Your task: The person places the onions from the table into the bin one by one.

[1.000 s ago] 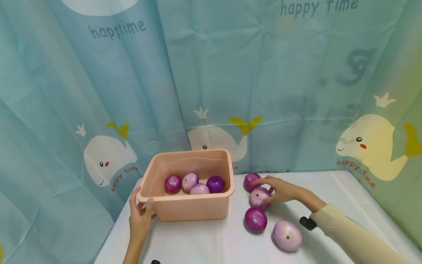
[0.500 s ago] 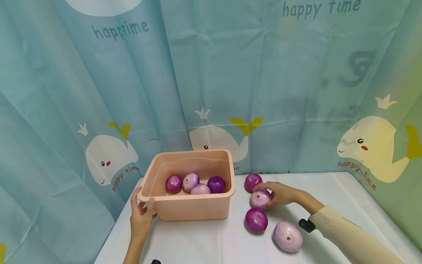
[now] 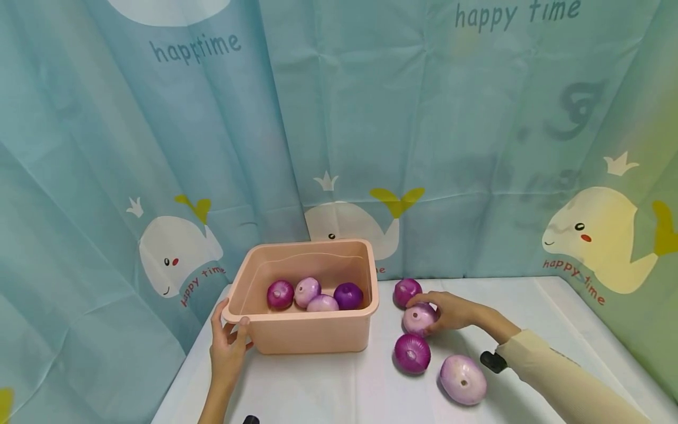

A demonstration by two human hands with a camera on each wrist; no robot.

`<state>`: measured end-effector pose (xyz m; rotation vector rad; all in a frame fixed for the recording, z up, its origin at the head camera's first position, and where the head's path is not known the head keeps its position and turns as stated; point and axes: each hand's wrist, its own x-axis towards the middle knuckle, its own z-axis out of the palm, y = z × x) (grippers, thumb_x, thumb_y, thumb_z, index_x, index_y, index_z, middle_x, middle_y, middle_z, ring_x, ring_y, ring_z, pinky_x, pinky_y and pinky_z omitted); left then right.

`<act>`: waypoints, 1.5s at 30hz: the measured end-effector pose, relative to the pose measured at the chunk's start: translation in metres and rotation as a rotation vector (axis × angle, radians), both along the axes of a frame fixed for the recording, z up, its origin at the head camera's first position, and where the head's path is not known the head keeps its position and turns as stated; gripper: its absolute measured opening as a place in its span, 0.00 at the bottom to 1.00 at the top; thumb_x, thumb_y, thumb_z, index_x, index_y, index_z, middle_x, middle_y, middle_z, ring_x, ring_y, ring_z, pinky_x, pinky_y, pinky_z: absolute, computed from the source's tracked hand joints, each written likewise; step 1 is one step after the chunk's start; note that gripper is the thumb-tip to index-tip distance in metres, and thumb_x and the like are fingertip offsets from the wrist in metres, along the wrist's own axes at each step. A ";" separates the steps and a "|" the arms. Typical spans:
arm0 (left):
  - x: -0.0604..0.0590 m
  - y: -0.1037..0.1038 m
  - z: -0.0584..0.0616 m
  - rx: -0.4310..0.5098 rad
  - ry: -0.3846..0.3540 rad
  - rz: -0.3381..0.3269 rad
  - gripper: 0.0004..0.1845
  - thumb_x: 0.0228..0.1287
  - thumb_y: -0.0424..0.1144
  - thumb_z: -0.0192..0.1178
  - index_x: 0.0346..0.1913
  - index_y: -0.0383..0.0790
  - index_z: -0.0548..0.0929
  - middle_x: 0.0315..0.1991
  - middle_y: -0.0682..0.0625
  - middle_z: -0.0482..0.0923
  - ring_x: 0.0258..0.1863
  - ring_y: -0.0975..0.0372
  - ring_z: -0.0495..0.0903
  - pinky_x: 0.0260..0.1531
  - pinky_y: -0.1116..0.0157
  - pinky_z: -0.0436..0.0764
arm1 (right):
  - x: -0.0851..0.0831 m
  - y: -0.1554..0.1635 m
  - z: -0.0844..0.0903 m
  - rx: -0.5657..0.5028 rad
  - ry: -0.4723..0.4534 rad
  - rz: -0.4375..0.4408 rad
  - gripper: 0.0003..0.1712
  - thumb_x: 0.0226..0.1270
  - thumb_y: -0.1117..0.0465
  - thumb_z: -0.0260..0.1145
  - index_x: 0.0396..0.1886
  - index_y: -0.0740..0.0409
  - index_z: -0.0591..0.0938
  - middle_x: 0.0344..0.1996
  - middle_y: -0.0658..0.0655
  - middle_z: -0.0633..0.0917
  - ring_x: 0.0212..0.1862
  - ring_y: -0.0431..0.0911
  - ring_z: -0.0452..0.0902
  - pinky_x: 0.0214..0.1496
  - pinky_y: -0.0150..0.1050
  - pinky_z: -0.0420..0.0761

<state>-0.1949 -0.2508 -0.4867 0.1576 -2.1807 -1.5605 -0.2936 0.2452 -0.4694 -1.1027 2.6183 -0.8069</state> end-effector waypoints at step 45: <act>-0.002 0.000 0.000 0.015 -0.012 0.001 0.37 0.78 0.45 0.56 0.81 0.56 0.51 0.71 0.31 0.68 0.53 0.38 0.80 0.36 0.53 0.89 | -0.026 -0.014 0.116 -0.210 0.246 -0.134 0.37 0.54 0.65 0.81 0.65 0.51 0.79 0.55 0.60 0.80 0.47 0.51 0.79 0.44 0.51 0.87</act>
